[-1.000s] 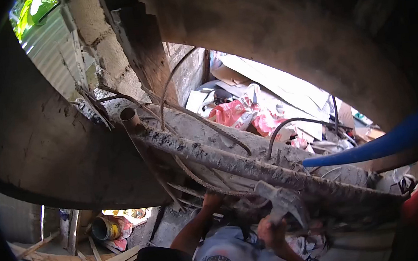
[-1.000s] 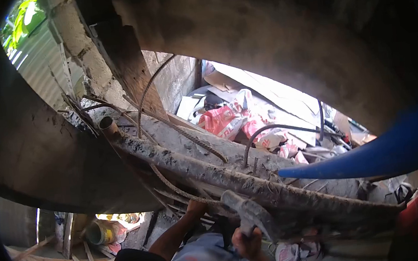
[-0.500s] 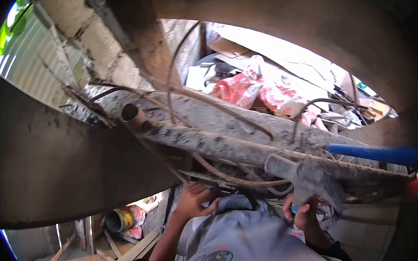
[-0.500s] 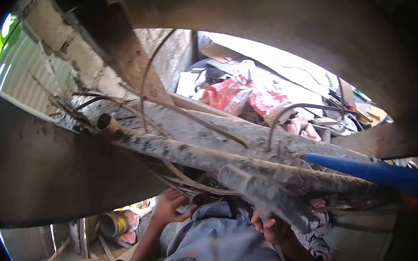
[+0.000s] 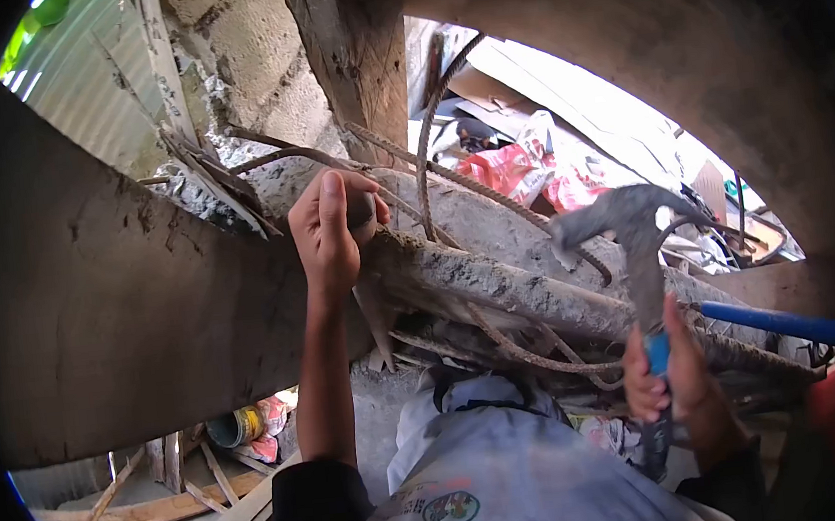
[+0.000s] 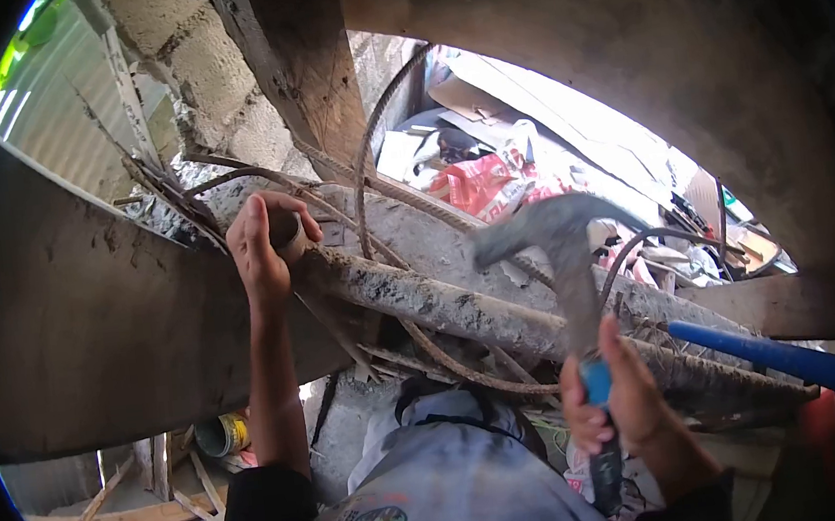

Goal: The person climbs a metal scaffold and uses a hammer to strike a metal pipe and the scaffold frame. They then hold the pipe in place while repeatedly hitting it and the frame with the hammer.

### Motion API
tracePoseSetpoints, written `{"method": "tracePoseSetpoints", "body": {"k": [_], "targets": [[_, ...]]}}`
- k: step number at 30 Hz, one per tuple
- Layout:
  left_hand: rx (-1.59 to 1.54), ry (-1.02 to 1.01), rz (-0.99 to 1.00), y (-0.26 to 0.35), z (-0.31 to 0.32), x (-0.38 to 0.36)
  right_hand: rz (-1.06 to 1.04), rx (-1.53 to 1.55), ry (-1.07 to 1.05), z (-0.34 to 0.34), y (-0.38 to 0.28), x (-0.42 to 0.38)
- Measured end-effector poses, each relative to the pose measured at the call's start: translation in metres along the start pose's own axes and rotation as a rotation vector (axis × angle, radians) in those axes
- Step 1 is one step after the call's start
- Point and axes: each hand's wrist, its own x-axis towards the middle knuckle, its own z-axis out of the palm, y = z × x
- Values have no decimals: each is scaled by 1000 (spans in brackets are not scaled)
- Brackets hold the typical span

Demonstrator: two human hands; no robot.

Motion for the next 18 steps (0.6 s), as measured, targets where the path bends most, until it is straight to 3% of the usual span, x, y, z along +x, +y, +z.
{"method": "tracePoseSetpoints", "body": {"k": [4,7,9,18], "targets": [[66,14,11,-1,-1,0,77,43,52,14,-29,11],[75,50,-39,2,-2,-1,280,-108,158,27,-29,21],[127,48,-55,4,-1,-1,493,-52,95,28,-31,22],[136,33,-54,4,-2,-1,278,66,-14,8,-33,23]]}}
